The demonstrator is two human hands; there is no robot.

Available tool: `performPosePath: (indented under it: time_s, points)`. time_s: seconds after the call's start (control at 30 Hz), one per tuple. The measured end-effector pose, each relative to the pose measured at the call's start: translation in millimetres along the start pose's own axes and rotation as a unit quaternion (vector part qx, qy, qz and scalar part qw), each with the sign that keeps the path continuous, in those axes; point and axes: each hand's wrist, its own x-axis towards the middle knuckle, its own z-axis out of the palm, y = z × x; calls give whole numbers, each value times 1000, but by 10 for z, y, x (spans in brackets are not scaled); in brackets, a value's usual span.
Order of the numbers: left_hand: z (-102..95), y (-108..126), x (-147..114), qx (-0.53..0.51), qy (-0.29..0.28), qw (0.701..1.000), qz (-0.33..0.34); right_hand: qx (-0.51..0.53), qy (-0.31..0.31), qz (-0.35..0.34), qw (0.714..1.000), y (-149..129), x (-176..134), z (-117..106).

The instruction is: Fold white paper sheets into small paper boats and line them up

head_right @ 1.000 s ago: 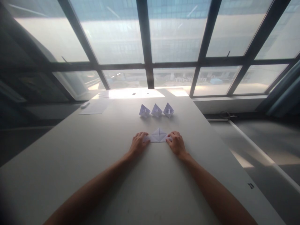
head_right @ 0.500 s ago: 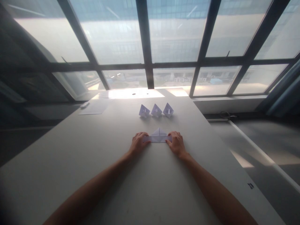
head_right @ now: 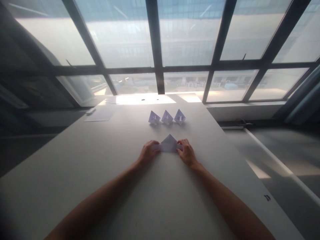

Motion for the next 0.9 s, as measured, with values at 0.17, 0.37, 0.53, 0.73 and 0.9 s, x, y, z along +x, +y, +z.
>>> performPosePath:
  time_s: [0.17, 0.37, 0.53, 0.73, 0.9]
  points:
    - [3, -19, -11, -52, 9, 999, 2, 19, 5, 4, 1000, -27, 2, -9]
    - [11, -15, 9, -146, 42, 988, 5, 35, 20, 20, 999, -17, 35, -31]
    - [-39, 36, 44, -293, 36, 955, -40, 111, 48, 68, 990, 37, 53, -19]
    - [-82, 72, 62, -391, 81, 909, -118, 216, 42, 149, 964, 62, 75, -34]
    - [-10, 22, 86, -442, 136, 874, -150, 355, 46, 219, 908, 33, 93, -86]
